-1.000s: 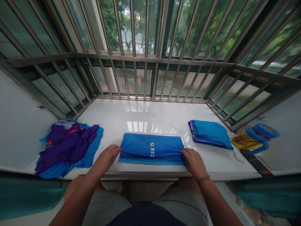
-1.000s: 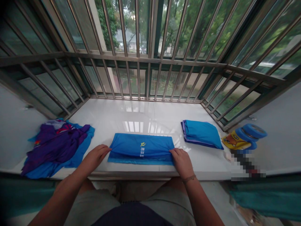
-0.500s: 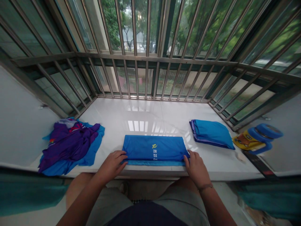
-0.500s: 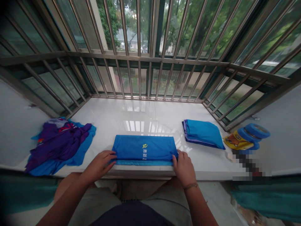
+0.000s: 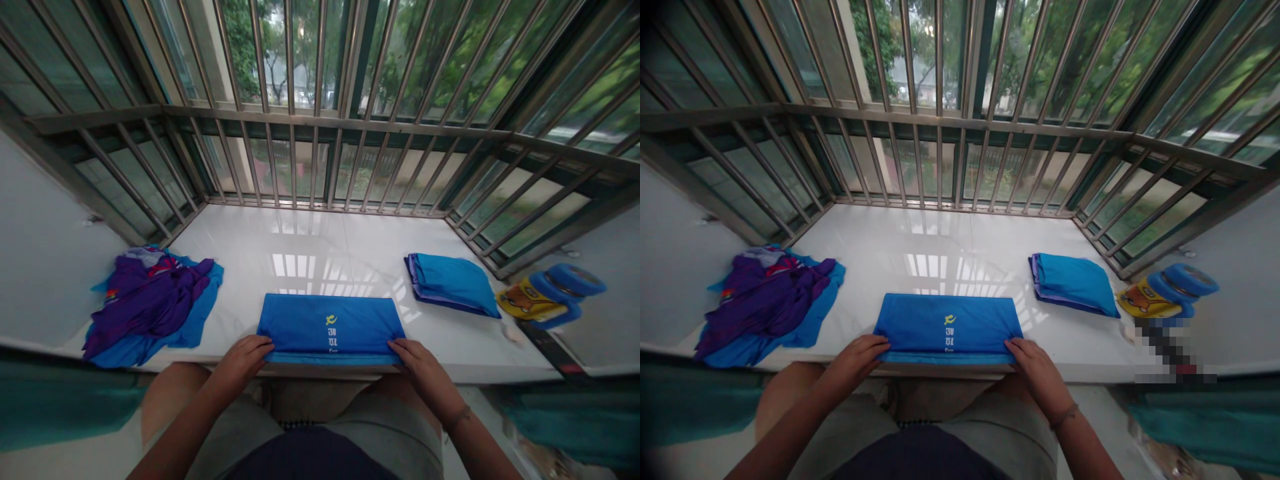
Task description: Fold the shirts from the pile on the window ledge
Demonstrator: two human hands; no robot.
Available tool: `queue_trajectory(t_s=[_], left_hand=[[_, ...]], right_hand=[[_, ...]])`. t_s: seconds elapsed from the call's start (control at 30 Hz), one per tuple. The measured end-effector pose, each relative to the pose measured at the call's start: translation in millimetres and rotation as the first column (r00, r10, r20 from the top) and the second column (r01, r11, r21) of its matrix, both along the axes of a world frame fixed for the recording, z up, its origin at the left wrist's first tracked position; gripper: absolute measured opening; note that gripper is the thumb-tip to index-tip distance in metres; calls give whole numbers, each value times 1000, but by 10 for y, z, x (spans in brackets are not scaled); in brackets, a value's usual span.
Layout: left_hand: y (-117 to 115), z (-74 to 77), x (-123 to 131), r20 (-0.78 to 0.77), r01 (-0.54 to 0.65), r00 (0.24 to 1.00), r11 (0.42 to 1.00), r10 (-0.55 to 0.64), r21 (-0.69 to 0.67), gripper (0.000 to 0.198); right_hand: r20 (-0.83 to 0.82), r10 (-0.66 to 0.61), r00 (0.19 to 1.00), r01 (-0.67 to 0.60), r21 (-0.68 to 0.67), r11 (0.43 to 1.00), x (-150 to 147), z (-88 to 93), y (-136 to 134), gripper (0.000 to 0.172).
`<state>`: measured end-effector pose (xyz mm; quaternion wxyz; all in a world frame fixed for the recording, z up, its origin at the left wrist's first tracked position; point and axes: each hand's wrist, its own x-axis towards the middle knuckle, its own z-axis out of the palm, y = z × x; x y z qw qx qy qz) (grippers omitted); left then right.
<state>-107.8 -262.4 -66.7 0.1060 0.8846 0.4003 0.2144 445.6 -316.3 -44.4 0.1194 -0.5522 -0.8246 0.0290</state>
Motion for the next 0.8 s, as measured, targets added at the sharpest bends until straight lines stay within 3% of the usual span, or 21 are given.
queue_trajectory(t_s=[0.23, 0.47, 0.67, 0.8], left_hand=[[-6, 135, 144, 70, 5, 998, 999, -2, -45, 29], [11, 230, 88, 20, 2, 1000, 1000, -2, -25, 24], [15, 138, 57, 65, 10, 998, 999, -13, 44, 28], [127, 65, 197, 113, 9, 993, 998, -15, 60, 29]], right_hand=[[-95, 12, 995, -23, -119, 993, 84, 277, 54, 29], [-134, -65, 989, 53, -93, 994, 116, 342, 6, 30], [-205, -229, 952, 207, -122, 971, 150, 281, -27, 28], [-246, -371, 896, 358, -97, 929, 210, 272, 95, 33]])
